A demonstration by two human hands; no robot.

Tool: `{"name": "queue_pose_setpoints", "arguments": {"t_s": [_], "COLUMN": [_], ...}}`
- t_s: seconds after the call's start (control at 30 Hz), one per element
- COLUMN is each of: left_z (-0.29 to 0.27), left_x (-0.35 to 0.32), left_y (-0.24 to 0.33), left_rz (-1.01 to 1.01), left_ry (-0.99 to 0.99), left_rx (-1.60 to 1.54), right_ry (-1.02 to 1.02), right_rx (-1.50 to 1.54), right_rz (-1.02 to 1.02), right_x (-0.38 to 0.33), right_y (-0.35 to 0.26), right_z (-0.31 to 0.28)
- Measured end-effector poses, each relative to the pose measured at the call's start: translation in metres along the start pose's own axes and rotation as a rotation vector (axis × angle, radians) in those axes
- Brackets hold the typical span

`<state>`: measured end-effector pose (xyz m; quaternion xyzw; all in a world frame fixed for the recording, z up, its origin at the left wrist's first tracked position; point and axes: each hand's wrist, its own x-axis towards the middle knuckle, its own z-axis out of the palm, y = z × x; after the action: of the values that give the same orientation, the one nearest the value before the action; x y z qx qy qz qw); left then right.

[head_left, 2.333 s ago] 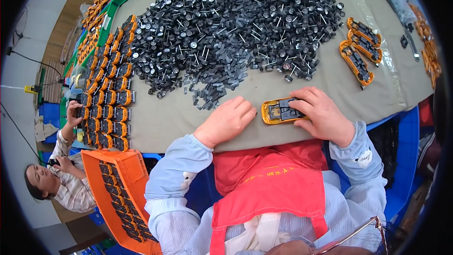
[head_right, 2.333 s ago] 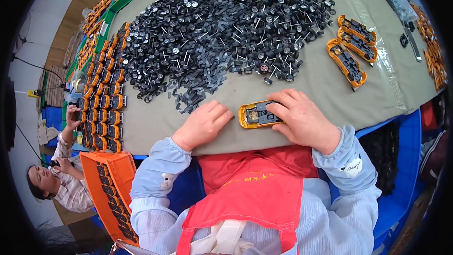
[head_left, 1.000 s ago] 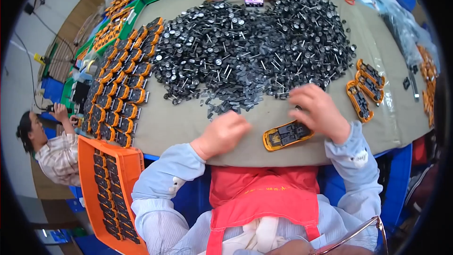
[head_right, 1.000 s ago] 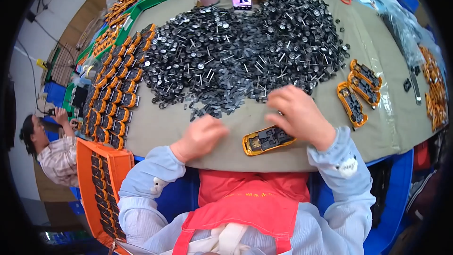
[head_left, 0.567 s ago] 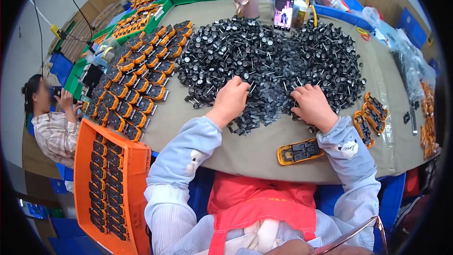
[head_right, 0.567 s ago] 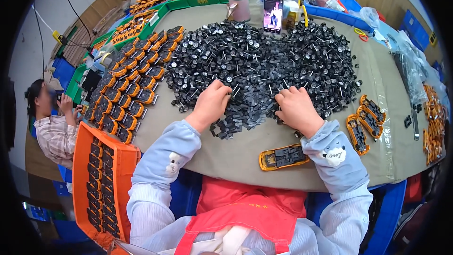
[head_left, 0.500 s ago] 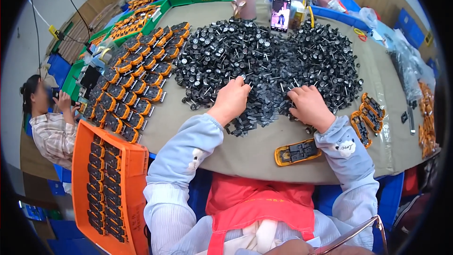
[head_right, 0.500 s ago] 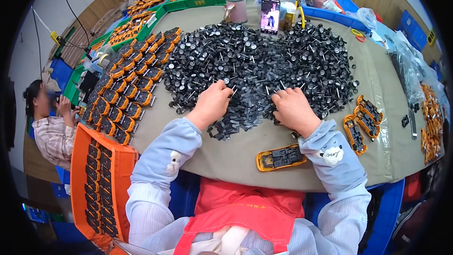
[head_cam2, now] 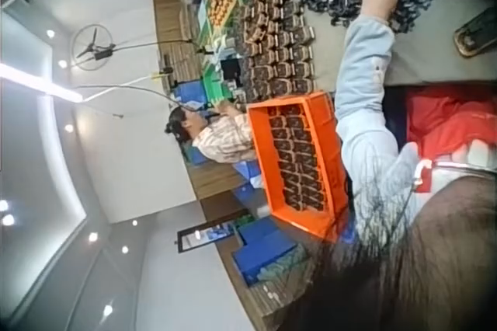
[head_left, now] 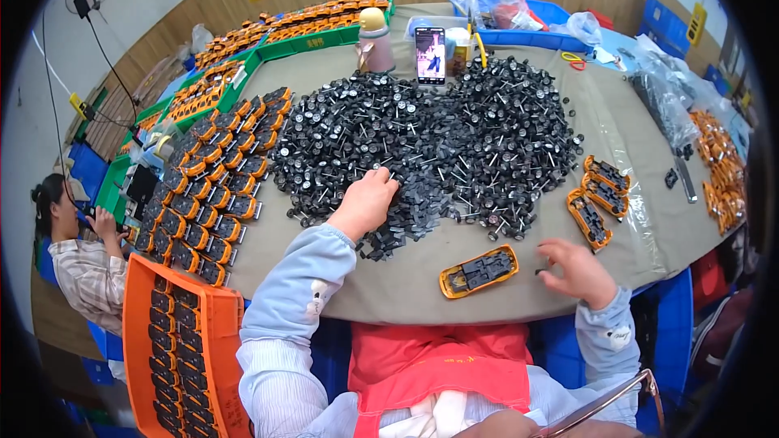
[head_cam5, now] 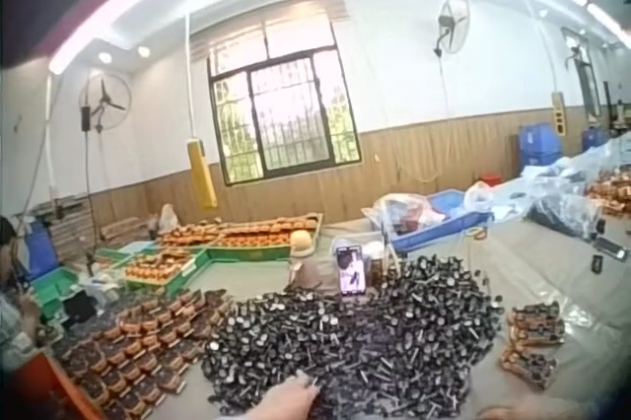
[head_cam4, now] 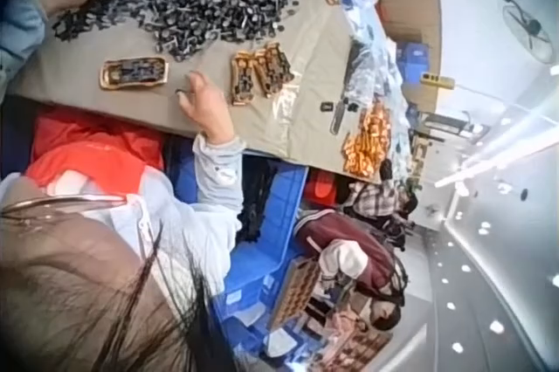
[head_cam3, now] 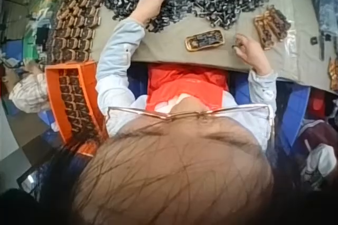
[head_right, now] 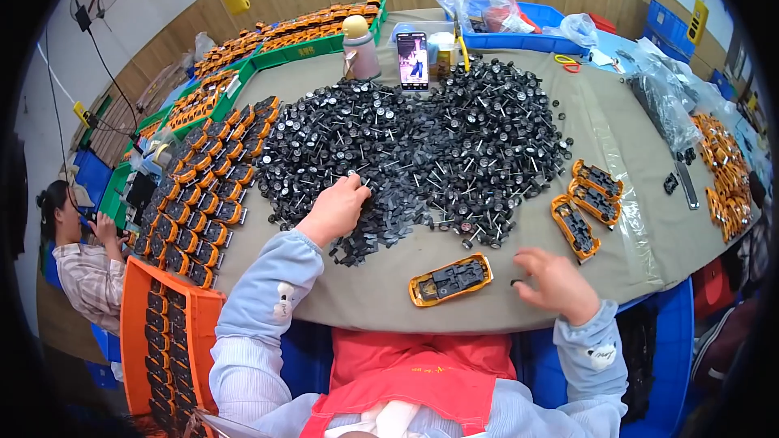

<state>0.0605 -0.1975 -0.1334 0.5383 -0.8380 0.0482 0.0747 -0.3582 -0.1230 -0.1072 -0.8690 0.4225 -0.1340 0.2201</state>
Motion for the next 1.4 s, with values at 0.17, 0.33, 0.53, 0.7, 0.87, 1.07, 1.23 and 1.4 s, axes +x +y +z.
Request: {"name": "queue_pose_setpoints", "arguments": {"t_s": [0.17,0.33,0.53,0.7,0.87,1.07,1.23,1.4], "left_z": [0.008,0.012,0.004,-0.035,-0.018,-0.025,-0.032,-0.014], "left_x": [0.006,0.005,0.003,-0.055,-0.143,-0.149,-0.127,-0.117], "left_y": [0.003,-0.006,-0.011,0.032,0.081,0.087,0.093,0.134], "left_rz": [0.023,-0.001,-0.203,-0.209,-0.152,-0.096,-0.105,-0.138], "left_ry": [-0.012,-0.011,0.412,0.332,0.143,-0.026,0.112,0.236], "left_rx": [0.224,0.197,-0.519,-0.651,-0.461,-0.381,-0.626,-0.833], "right_ry": [0.071,0.115,0.140,0.105,0.086,0.155,0.201,0.164], "right_rx": [-0.243,-0.031,0.889,0.926,0.820,0.668,0.630,0.602], "right_rz": [-0.143,-0.070,0.072,0.084,0.072,0.078,0.068,0.039], "right_x": [-0.003,0.000,0.016,0.006,0.003,0.007,0.013,0.016], "right_y": [-0.008,0.002,-0.007,-0.008,-0.023,-0.039,-0.042,-0.045], "right_z": [0.027,0.031,0.046,0.052,0.058,0.064,0.068,0.069]}}
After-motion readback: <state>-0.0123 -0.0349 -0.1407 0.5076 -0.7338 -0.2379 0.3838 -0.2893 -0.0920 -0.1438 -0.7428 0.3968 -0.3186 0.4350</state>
